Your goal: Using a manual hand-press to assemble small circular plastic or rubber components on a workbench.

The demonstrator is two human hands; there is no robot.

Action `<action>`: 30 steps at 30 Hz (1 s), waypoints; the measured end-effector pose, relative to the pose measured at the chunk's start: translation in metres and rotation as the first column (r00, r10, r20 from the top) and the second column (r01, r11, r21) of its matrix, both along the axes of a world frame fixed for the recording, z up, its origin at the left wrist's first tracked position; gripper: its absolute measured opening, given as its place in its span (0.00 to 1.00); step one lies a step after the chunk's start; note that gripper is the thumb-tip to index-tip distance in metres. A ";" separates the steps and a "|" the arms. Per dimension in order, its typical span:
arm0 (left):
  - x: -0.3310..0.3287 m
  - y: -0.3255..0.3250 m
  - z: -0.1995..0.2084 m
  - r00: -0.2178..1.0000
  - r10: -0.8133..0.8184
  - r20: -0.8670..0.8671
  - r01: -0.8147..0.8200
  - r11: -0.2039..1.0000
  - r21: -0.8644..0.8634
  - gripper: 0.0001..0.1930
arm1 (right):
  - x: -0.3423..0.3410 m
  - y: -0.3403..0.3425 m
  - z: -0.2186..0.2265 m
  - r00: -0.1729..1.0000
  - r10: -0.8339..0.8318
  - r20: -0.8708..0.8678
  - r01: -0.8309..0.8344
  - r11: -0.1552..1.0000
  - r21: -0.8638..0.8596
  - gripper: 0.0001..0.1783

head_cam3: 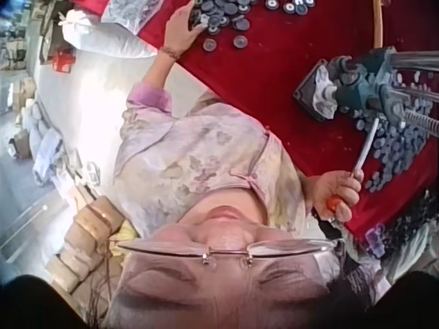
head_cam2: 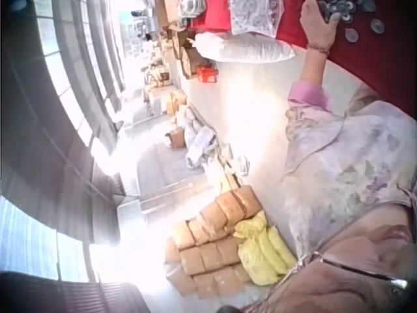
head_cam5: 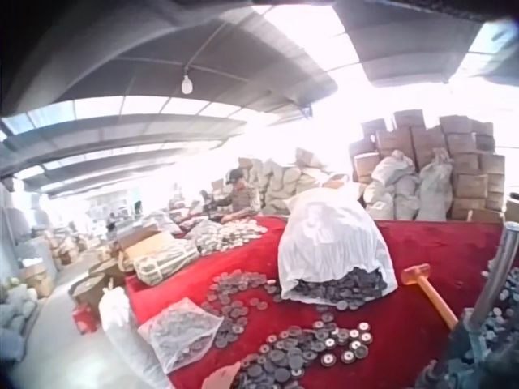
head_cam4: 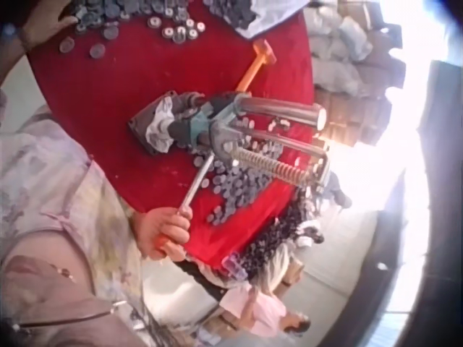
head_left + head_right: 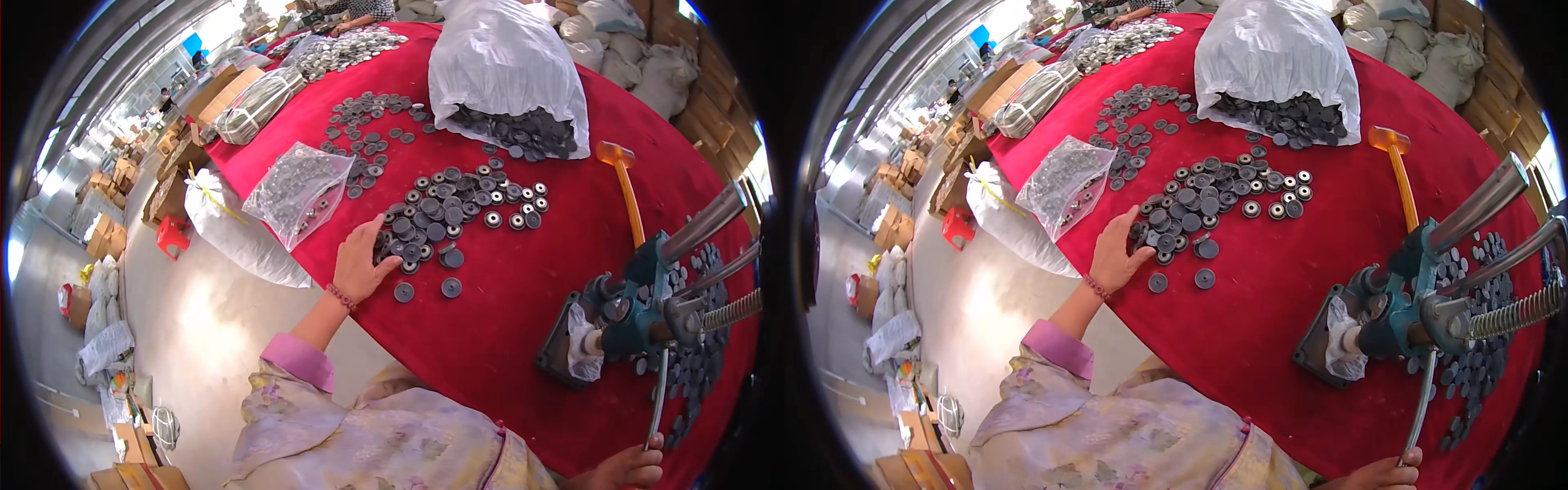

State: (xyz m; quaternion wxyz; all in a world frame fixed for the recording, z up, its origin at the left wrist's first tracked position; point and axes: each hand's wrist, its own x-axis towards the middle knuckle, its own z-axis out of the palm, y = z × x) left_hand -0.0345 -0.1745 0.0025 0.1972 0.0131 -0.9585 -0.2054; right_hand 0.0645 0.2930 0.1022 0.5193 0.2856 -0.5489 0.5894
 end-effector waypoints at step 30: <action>-0.106 -0.062 0.011 0.982 0.066 -0.175 -0.069 0.998 -0.012 0.14 | 0.003 0.000 0.003 0.999 -0.008 0.033 0.008 1.000 -0.005 0.17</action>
